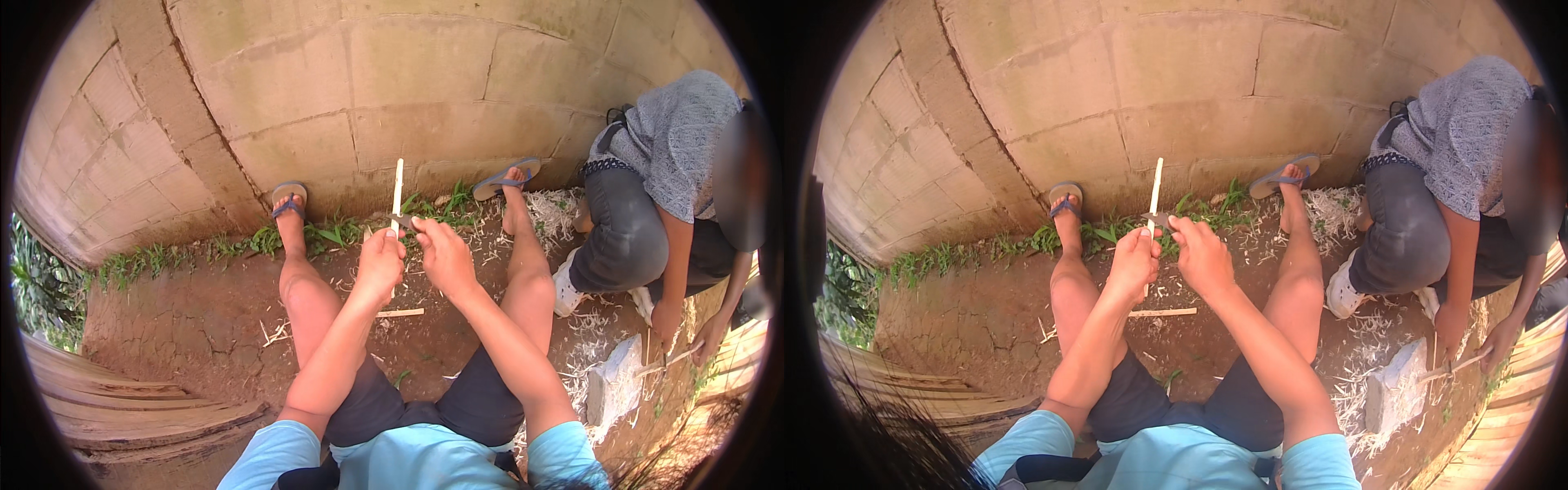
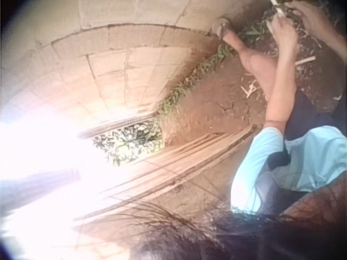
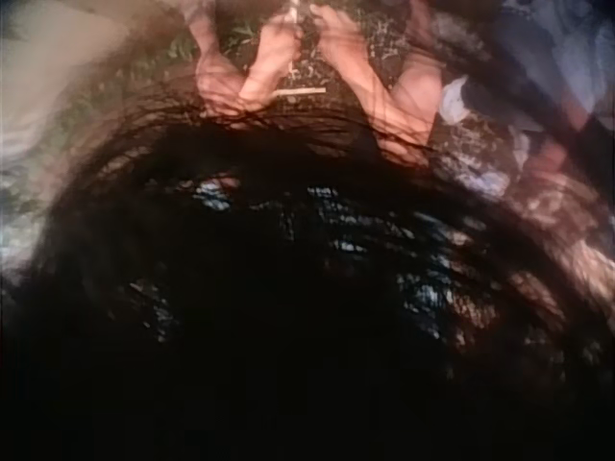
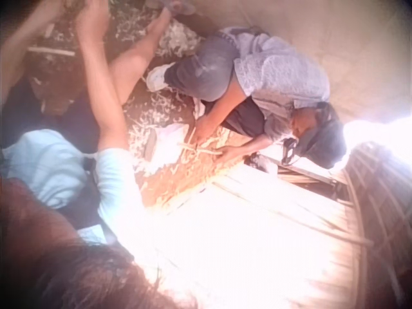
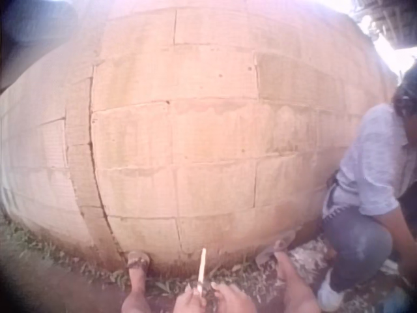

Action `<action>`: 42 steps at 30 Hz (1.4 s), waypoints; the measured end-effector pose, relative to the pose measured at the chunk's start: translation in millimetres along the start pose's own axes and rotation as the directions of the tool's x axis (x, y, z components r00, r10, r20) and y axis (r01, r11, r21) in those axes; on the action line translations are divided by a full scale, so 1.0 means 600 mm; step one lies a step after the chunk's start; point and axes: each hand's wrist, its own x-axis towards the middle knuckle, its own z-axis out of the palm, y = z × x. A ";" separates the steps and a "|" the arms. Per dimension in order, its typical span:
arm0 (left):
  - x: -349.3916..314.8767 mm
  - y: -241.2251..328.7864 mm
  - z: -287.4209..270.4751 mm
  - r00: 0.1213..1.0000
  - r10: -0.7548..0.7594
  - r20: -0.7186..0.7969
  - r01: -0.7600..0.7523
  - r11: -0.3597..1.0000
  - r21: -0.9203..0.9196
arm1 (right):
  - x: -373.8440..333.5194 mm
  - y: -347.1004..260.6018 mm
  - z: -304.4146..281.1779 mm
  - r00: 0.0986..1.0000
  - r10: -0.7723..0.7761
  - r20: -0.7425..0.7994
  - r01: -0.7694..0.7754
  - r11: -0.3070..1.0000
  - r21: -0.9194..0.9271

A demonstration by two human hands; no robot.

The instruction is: The person sits on the ground and uses a curved knife to shave thin strips from a piece of bamboo held between their legs. Another person is visible in the background also working with bamboo.

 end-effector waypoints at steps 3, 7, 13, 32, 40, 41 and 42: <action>0.006 0.007 0.004 1.000 0.022 0.019 -0.021 0.998 -0.053 | 0.014 -0.008 0.000 1.000 0.021 -0.021 -0.023 0.998 -0.054; 0.033 0.014 0.009 0.998 0.061 0.015 -0.061 0.998 0.019 | 0.027 -0.003 0.019 0.994 0.081 -0.077 -0.090 0.988 -0.127; 0.021 0.003 0.026 0.990 0.020 0.138 -0.030 0.997 0.071 | 0.045 0.000 -0.020 0.972 0.204 -0.114 -0.221 0.960 -0.173; -0.005 0.003 0.002 0.996 0.008 0.088 -0.013 0.998 0.054 | 0.027 0.016 0.002 0.991 0.131 -0.015 -0.130 0.990 0.057; -0.016 -0.015 0.027 0.989 0.108 0.102 -0.122 0.981 0.148 | 0.068 0.052 -0.054 0.921 0.317 -0.227 -0.263 0.935 0.236; -0.015 -0.009 0.015 0.994 0.070 0.087 -0.079 0.991 0.105 | 0.049 0.042 -0.049 0.948 0.230 -0.219 -0.176 0.954 0.242; -0.017 -0.008 0.006 0.998 0.045 0.050 -0.051 0.993 0.107 | 0.035 0.031 -0.040 0.979 0.090 -0.181 -0.061 0.986 0.158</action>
